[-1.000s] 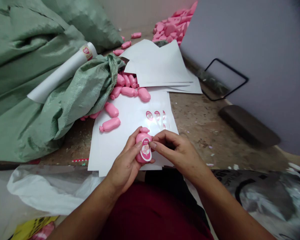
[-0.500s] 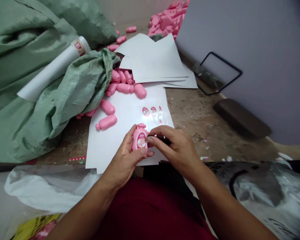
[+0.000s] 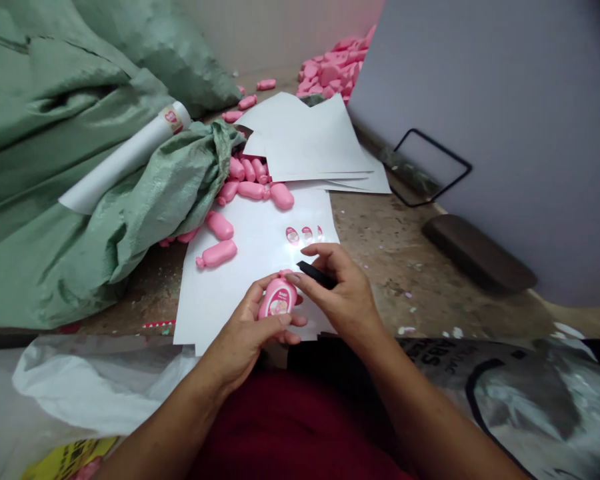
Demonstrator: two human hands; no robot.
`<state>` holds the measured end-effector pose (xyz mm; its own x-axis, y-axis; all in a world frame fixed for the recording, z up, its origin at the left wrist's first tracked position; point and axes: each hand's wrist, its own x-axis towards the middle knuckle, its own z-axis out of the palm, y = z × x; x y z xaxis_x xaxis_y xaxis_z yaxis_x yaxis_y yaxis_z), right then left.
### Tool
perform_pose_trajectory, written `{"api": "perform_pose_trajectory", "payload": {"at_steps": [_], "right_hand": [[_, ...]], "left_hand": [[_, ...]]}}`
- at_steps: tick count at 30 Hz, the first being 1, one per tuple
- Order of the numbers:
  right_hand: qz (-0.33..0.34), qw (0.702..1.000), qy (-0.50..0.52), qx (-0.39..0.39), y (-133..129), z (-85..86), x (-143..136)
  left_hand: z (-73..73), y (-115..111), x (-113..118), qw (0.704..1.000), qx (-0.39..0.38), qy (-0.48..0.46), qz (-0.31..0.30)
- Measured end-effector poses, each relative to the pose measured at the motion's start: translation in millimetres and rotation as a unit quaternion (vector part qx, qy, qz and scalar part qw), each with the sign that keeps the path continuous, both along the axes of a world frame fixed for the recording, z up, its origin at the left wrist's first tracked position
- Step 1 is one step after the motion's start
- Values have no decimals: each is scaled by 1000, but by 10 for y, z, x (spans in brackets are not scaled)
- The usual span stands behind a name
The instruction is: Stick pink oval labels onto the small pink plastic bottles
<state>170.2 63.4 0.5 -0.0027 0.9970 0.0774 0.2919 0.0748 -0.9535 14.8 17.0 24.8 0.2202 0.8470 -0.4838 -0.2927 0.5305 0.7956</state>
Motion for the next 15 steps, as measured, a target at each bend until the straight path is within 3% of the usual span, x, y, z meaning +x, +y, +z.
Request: {"api": "perform_pose_trajectory", "payload": {"at_steps": [4, 6, 9, 12, 13, 15], "right_hand": [[-5, 1000, 6, -13, 86, -63, 165], [-25, 999, -1, -28, 109, -80, 249], [-61, 996, -30, -66, 128, -100, 313], [-74, 994, -37, -71, 130, -134, 303], [-71, 994, -36, -70, 129, -151, 292], [-53, 995, -41, -72, 135, -189, 266]], "left_hand": [[114, -130, -704, 975, 30, 215, -42], [211, -248, -1169, 923, 58, 373, -70], [339, -445, -1727, 831, 51, 535, -144], [385, -555, -1961, 727, 40, 651, -212], [384, -556, -1964, 706, 41, 672, -221], [360, -488, -1876, 691, 47, 691, -209]]}}
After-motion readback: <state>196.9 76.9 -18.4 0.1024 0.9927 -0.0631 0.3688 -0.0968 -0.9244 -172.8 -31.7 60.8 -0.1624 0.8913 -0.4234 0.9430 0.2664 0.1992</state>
